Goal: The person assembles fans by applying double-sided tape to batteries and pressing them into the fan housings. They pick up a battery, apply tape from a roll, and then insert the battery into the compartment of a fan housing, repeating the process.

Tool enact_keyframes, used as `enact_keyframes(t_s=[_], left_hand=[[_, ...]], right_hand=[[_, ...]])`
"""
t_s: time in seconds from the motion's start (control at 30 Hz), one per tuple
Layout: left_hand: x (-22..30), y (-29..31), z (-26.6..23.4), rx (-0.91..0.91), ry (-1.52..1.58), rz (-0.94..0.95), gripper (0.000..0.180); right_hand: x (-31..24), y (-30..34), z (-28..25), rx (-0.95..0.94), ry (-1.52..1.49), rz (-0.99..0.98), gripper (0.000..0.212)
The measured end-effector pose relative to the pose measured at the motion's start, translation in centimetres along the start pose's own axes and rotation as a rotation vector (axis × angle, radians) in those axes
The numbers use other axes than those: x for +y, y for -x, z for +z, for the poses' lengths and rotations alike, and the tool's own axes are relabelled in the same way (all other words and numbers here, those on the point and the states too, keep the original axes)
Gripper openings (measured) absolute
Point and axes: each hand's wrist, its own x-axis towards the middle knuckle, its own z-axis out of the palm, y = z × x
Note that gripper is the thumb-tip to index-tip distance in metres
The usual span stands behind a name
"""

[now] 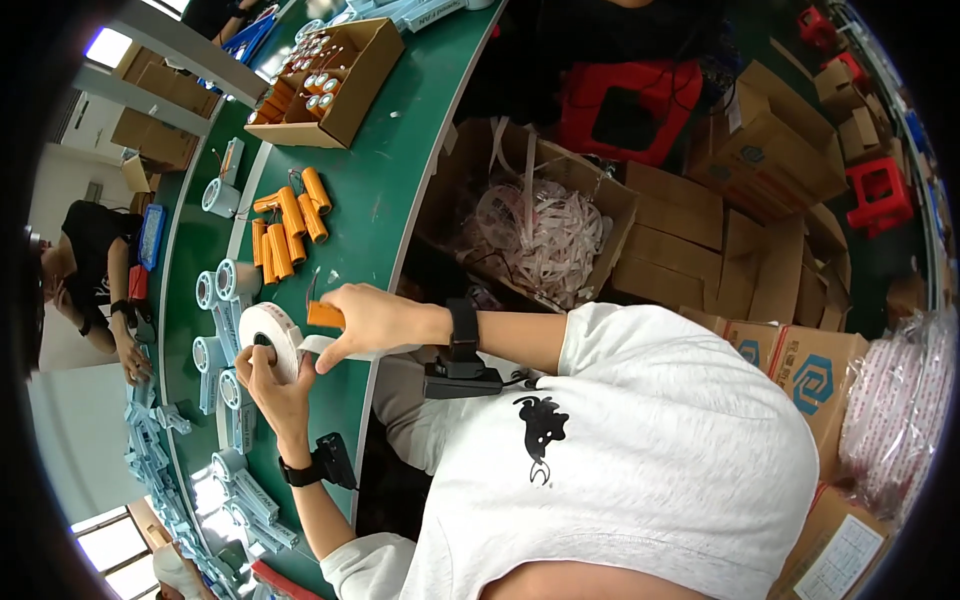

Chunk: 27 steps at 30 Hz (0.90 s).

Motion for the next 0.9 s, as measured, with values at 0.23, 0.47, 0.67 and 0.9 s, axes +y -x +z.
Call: enact_keyframes(t_s=[0.23, 0.47, 0.67, 0.9], left_hand=[[0.1, 2.0, -2.0, 0.435, -0.183, 0.036, 0.03], [-4.7, 6.6, -1.9, 0.038, -0.069, -0.159, 0.029], [-0.4, 7.1, -2.1, 0.25, 0.421, -0.151, 0.026], [1.7, 6.4, -1.9, 0.478, 0.219, -0.209, 0.051]], right_hand=[[-3.3, 1.0, 0.5, -0.317, -0.423, -0.178, 0.023], [-4.4, -0.4, -1.4, -0.314, -0.361, -0.146, 0.021], [-3.8, -1.7, -2.5, -0.336, -0.52, -0.029, 0.025], [-7.5, -3.4, 0.3, -0.116, -0.029, -0.647, 0.024]])
